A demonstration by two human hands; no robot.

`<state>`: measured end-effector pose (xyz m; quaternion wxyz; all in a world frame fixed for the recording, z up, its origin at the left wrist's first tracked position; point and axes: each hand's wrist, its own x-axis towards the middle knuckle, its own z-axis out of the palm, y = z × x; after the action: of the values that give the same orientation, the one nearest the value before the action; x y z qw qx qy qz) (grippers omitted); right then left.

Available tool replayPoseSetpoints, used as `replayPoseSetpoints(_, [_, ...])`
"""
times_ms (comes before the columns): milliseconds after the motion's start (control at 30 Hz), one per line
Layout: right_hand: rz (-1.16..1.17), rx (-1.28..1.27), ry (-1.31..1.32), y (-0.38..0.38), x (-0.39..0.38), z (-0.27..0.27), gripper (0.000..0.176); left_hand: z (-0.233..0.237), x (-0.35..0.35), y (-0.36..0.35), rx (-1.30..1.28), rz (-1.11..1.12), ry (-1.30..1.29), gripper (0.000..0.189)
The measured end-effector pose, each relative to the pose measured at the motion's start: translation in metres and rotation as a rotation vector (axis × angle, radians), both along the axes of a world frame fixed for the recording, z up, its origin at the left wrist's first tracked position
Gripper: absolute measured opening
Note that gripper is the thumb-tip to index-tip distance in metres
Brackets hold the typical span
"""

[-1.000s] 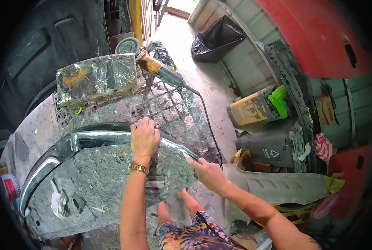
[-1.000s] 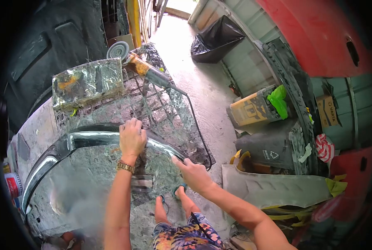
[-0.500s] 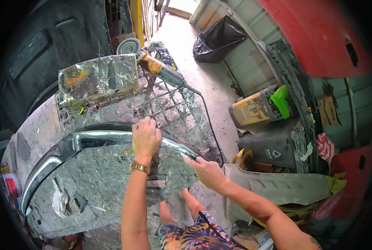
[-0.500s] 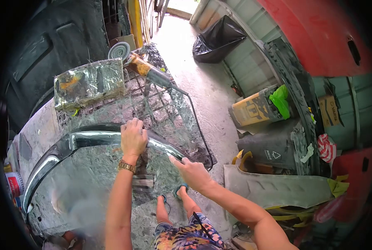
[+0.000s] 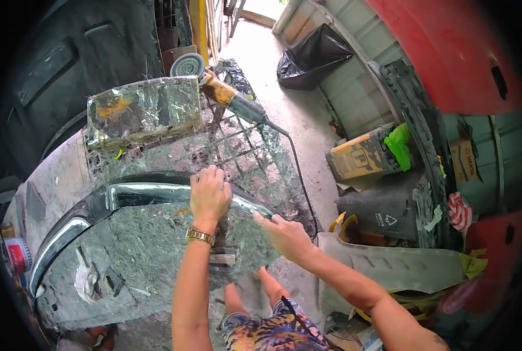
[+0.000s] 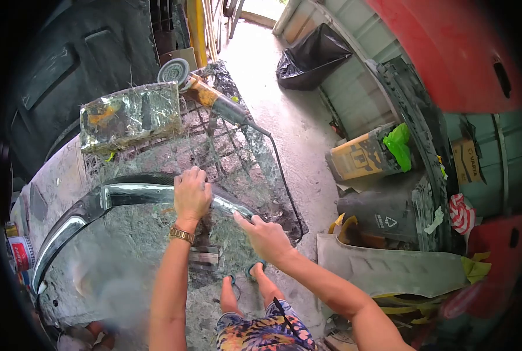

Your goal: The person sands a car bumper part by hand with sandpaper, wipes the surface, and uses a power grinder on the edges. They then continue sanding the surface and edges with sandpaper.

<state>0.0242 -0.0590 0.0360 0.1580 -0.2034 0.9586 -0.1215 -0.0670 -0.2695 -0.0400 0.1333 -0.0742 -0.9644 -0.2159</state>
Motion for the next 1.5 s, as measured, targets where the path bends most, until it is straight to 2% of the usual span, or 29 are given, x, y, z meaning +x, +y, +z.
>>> replayPoseSetpoints(133, [0.044,-0.05,0.112,-0.008,-0.012,-0.006,0.065,-0.001,0.001,0.002,0.008,-0.029,-0.02,0.016])
replayPoseSetpoints(200, [-0.038,-0.027,-0.013,0.005,0.016,0.007,0.065,-0.003,0.003,0.003,0.0,-0.006,-0.037,0.015])
replayPoseSetpoints(333, [-0.173,0.04,-0.035,0.042,0.052,0.017,0.063,-0.005,0.002,0.004,-0.029,0.008,0.006,0.015])
replayPoseSetpoints(367, [-0.157,-0.024,0.012,0.04,0.049,0.011,0.063,-0.003,0.002,0.004,-0.041,0.002,-0.058,0.017])
replayPoseSetpoints(500, [-0.099,-0.034,0.04,0.035,0.044,0.01,0.067,-0.003,0.002,0.002,-0.016,-0.009,-0.005,0.013])
replayPoseSetpoints(600, [-0.094,-0.034,0.06,0.039,0.041,0.002,0.069,-0.004,0.004,0.004,-0.031,-0.015,-0.063,0.016])
replayPoseSetpoints(800, [-0.108,0.014,-0.012,0.034,0.04,0.006,0.068,-0.002,-0.001,0.0,-0.003,-0.031,-0.021,0.013])
replayPoseSetpoints(867, [-0.084,-0.04,0.089,0.025,0.033,0.001,0.067,-0.003,0.003,0.003,-0.041,-0.011,-0.039,0.014])
replayPoseSetpoints(1067, [-0.126,0.071,-0.052,0.022,0.026,0.008,0.061,-0.003,-0.001,0.002,-0.036,-0.011,-0.014,0.015])
replayPoseSetpoints(1133, [-0.073,-0.042,0.047,0.014,0.017,0.004,0.061,-0.003,0.008,0.004,-0.047,-0.012,-0.039,0.015])
replayPoseSetpoints(1200, [-0.042,-0.035,0.05,0.005,0.007,0.003,0.061,0.003,0.004,0.002,-0.006,-0.026,-0.068,0.015])
replayPoseSetpoints(1333, [-0.095,-0.006,-0.065,-0.004,0.0,0.006,0.062,-0.001,0.003,0.004,0.005,-0.043,-0.032,0.015])
replayPoseSetpoints(1400, [0.012,-0.105,0.023,-0.015,-0.021,0.009,0.059,0.001,0.003,0.001,0.004,-0.018,-0.097,0.02])
replayPoseSetpoints(1467, [-0.046,-0.174,0.023,0.001,-0.023,0.024,0.056,-0.002,-0.003,0.0,0.068,-0.001,-0.113,0.026])
replayPoseSetpoints(1500, [-0.076,-0.314,0.088,0.02,-0.018,0.031,0.055,-0.005,0.0,-0.001,0.136,0.01,-0.156,0.033])
